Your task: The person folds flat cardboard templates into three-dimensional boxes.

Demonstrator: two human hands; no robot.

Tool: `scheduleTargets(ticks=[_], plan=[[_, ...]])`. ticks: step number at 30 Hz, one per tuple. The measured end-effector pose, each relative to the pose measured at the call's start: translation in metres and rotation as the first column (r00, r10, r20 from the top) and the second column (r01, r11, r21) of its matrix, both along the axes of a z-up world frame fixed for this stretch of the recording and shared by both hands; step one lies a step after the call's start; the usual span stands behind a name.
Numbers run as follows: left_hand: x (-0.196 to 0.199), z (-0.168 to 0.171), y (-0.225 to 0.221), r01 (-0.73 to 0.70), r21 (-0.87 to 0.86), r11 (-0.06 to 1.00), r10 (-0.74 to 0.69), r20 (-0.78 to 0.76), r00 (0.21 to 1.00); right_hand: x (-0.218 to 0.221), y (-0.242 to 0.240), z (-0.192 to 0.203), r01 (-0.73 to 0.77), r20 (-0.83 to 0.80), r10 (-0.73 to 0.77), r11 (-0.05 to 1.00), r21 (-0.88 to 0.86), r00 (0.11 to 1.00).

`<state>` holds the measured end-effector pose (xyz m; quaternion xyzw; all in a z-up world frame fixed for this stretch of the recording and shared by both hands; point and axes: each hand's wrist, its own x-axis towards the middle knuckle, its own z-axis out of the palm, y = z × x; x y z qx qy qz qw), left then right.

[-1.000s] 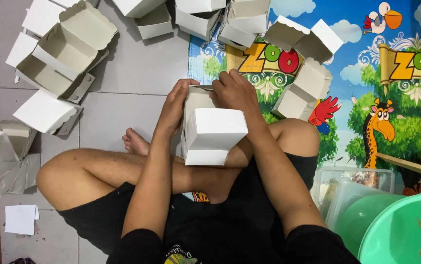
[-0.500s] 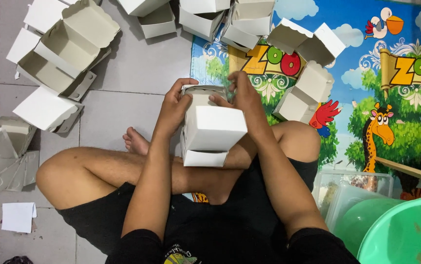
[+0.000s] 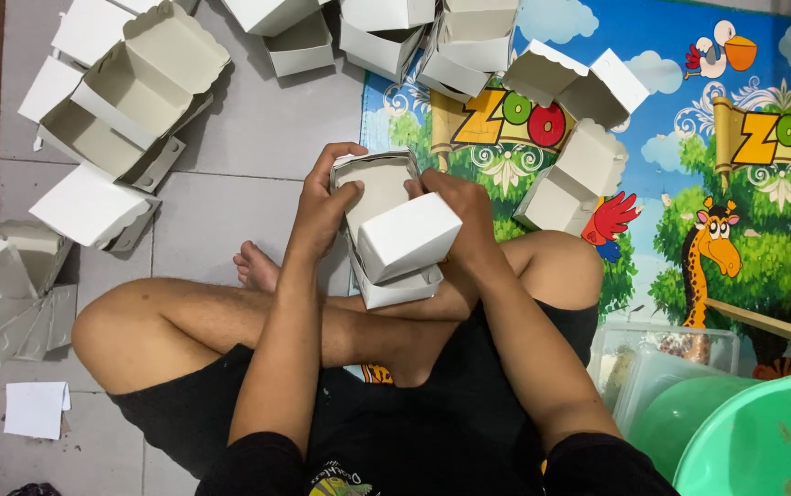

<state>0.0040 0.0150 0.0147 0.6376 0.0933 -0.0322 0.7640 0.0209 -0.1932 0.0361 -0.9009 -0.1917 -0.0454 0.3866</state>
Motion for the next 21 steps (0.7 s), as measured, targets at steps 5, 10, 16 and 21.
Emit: scheduleTargets(ticks=[5, 10, 16, 21], plan=[[-0.003, 0.004, 0.0, 0.068, 0.029, 0.997, -0.068, 0.027, 0.997, -0.006, 0.005, 0.0, 0.134, 0.079, -0.126, 0.984, -0.117, 0.989], [-0.005, -0.002, -0.006, 0.091, 0.016, 0.996, -0.092, 0.04, 0.995, -0.004, 0.005, 0.006, 0.256, 0.084, -0.244, 0.951, -0.176, 0.966], [-0.007, 0.02, -0.01, 0.124, 0.119, 0.985, -0.13, 0.047, 0.99, 0.008, 0.001, -0.002, 0.112, -0.15, -0.108, 0.993, 0.02, 0.983], [-0.005, 0.033, -0.008, 0.042, 0.398, 0.916, -0.091, 0.104, 0.99, 0.004, 0.007, -0.004, 0.099, 0.081, -0.093, 0.992, -0.073, 0.992]])
